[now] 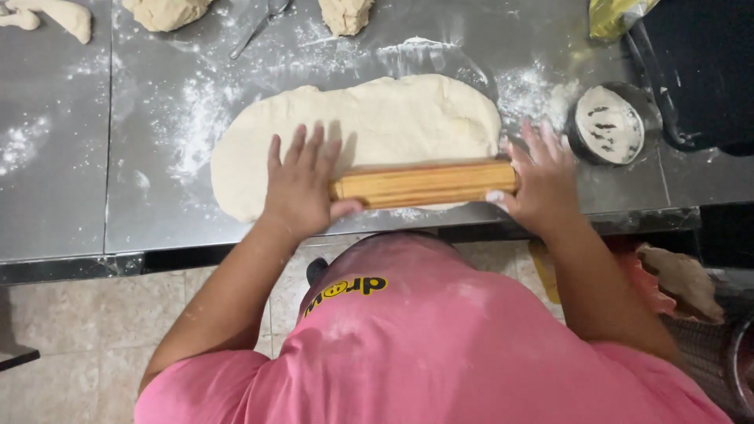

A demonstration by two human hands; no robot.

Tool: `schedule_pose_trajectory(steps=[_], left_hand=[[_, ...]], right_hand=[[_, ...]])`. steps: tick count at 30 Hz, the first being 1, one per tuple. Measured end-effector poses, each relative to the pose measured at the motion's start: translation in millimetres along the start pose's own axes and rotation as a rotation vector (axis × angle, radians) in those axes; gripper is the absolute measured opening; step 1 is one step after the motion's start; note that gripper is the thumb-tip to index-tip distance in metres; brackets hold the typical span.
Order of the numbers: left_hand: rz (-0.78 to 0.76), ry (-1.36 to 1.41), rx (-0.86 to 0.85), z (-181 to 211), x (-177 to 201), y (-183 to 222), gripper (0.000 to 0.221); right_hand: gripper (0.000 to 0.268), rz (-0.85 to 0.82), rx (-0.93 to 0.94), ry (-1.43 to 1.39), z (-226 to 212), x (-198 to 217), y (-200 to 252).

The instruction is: The person kneads a large piece of dough on a floured stainless steel surface and then uses a wooden rolling pin to flatten it.

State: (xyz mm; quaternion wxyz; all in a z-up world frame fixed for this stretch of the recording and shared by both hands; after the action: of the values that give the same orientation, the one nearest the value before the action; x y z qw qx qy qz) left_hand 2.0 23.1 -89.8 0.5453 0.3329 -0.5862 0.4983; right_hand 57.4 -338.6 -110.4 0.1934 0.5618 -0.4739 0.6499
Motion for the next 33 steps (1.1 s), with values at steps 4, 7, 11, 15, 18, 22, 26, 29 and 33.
schedule_pose_trajectory(steps=[4,7,11,15,18,22,26,29,33], left_hand=[[-0.027,0.015,-0.098,23.1,-26.9,50.4,0.110],[0.225,-0.011,-0.193,24.3,-13.2,72.1,0.074],[0.416,0.043,-0.174,-28.7,30.5,73.6,0.057],[0.474,-0.013,-0.134,-112.5,47.8,57.6,0.088],[0.441,-0.092,-0.099,-152.2,57.9,49.3,0.048],[-0.203,0.147,0.146,-169.0,67.6,35.9,0.077],[0.051,0.352,0.285,-197.9,59.8,24.8,0.079],[0.204,0.150,0.289,-206.8,38.8,17.3,0.071],[-0.237,0.034,0.358,-178.7,24.7,47.5,0.104]], right_hand=[[0.093,0.136,0.008,-0.099,15.5,-8.5,51.1],[0.091,0.197,0.092,0.030,5.5,3.8,49.7],[0.076,0.338,0.131,-0.083,-24.4,17.6,6.4],[0.075,0.317,0.177,-0.069,-99.5,31.0,-72.4],[0.075,-0.093,0.019,-0.103,-130.7,-13.3,-134.8],[0.072,-0.378,-0.037,-0.096,-165.8,-25.8,-168.3],[0.032,-0.194,-0.201,-0.153,-131.0,-49.7,-182.7],[0.045,-0.094,-0.219,-0.035,-102.4,-86.9,-175.3],[0.066,-0.506,-0.377,-0.023,-137.2,-66.9,-135.0]])
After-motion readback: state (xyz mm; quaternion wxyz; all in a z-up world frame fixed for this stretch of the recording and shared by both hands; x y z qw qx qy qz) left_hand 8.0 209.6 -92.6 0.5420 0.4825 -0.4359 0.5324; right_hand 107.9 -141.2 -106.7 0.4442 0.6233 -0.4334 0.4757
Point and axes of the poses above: each hand's wrist, its own y-axis away from the middle knuckle, its own x-axis out of the back of the hand, z = x × y, the point moved 7 cm from there along -y, towards the middle knuckle, and after that the axes turned 3 degrees about z, right-handed, at the moved point
